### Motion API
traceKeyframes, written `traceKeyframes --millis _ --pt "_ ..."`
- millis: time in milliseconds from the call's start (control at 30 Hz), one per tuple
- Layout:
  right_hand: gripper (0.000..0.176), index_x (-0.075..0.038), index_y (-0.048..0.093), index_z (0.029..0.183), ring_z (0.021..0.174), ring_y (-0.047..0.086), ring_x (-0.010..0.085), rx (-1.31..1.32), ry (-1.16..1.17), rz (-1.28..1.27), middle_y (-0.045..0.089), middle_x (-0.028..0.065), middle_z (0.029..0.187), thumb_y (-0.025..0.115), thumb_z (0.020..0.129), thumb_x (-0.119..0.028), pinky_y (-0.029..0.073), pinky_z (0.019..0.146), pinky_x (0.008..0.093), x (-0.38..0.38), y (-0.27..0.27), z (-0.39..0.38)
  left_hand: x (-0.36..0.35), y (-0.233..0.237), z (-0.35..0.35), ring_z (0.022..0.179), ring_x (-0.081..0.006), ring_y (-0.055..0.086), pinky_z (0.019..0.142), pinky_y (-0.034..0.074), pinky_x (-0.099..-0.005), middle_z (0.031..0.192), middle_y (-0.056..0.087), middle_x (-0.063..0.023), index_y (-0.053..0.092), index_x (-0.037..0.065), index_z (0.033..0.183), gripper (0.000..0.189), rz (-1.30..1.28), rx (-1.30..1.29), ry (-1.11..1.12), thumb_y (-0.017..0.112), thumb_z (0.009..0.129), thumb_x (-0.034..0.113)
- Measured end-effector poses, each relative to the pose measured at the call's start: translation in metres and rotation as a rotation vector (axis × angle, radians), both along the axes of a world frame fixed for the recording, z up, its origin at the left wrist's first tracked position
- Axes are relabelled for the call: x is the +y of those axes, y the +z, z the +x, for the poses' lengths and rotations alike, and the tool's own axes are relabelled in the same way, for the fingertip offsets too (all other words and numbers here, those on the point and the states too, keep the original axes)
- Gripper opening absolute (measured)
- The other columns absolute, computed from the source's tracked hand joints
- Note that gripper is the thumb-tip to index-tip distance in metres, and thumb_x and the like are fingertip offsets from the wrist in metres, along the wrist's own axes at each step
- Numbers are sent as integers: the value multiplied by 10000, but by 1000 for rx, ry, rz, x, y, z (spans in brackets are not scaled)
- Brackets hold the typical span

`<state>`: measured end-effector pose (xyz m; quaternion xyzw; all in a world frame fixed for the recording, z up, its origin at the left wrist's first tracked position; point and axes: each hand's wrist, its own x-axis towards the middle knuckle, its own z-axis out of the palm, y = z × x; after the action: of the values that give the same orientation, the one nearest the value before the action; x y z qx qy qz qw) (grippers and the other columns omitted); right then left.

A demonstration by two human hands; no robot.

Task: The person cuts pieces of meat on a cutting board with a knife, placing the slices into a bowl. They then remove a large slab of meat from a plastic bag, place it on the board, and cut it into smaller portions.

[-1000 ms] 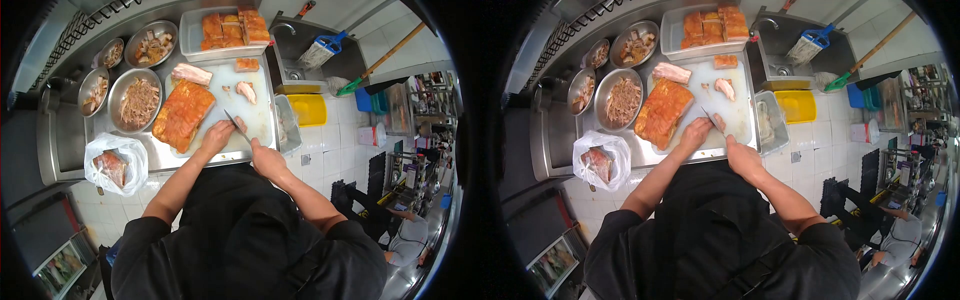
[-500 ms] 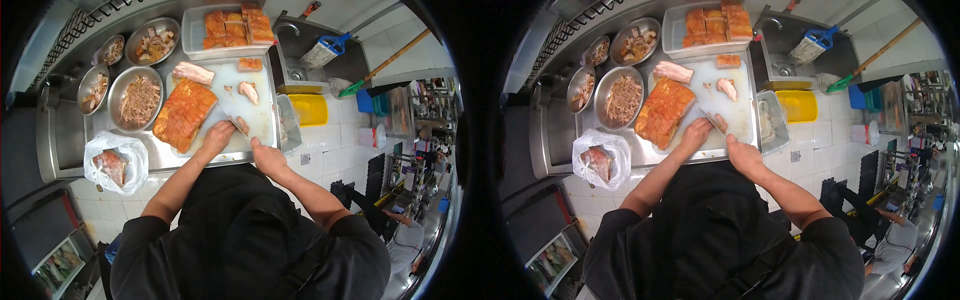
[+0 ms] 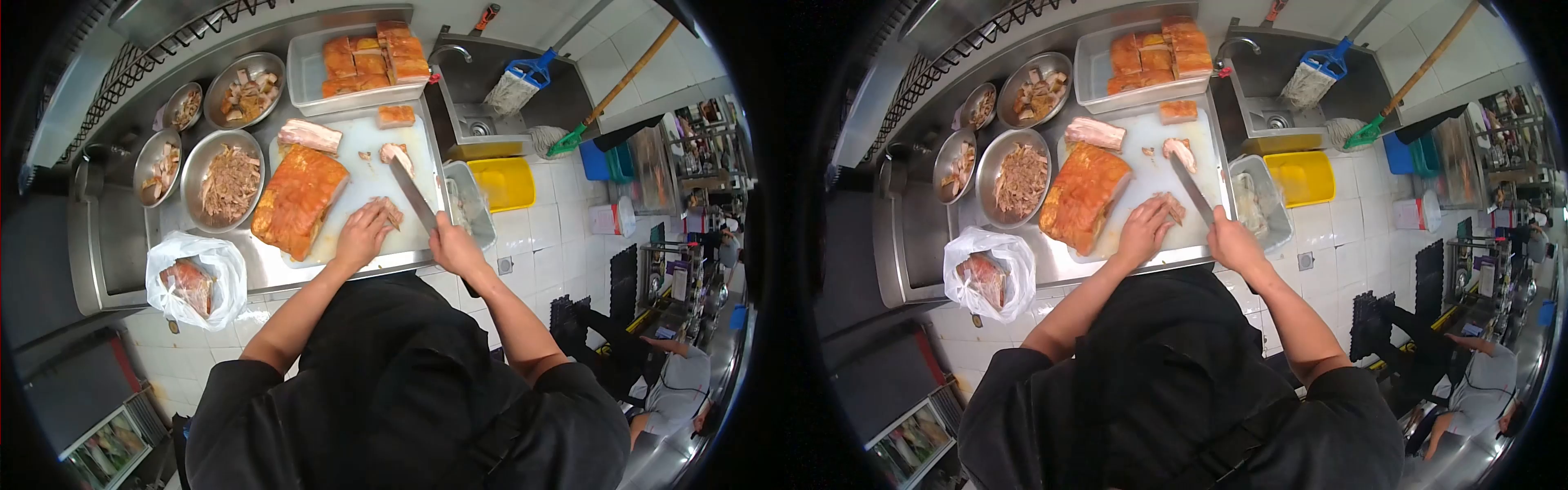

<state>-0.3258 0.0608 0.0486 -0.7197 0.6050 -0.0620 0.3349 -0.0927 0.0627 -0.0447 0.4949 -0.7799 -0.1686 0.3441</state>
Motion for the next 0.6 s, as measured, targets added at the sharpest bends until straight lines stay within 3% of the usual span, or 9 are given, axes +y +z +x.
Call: traceKeyframes --millis 167,333,600 --pt "252 1 434 1110 770 646 536 31 -10 -8 652 339 786 539 951 -164 488 725 632 13 -18 -21 0 3 -8 1346 -353 504 1096 417 -457 1393 572 -175 602 -1 1317 452 31 -124 -52 686 918 195" --pt "248 -16 444 1113 770 647 539 68 -15 37 660 334 804 537 957 -186 497 732 630 20 -26 -26 -14 17 -24 1491 -316 322 1216 273 -451 1560 414 -177 408 -37 1488 637 50 -427 -170 498 1025 391" --pt "243 -15 455 1102 762 670 510 118 5 42 679 302 797 545 937 -168 511 728 620 25 -22 -21 -2 -1 -27 1481 -325 331 1219 267 -455 1566 394 -186 397 -48 1488 630 97 -436 -145 485 1035 380"
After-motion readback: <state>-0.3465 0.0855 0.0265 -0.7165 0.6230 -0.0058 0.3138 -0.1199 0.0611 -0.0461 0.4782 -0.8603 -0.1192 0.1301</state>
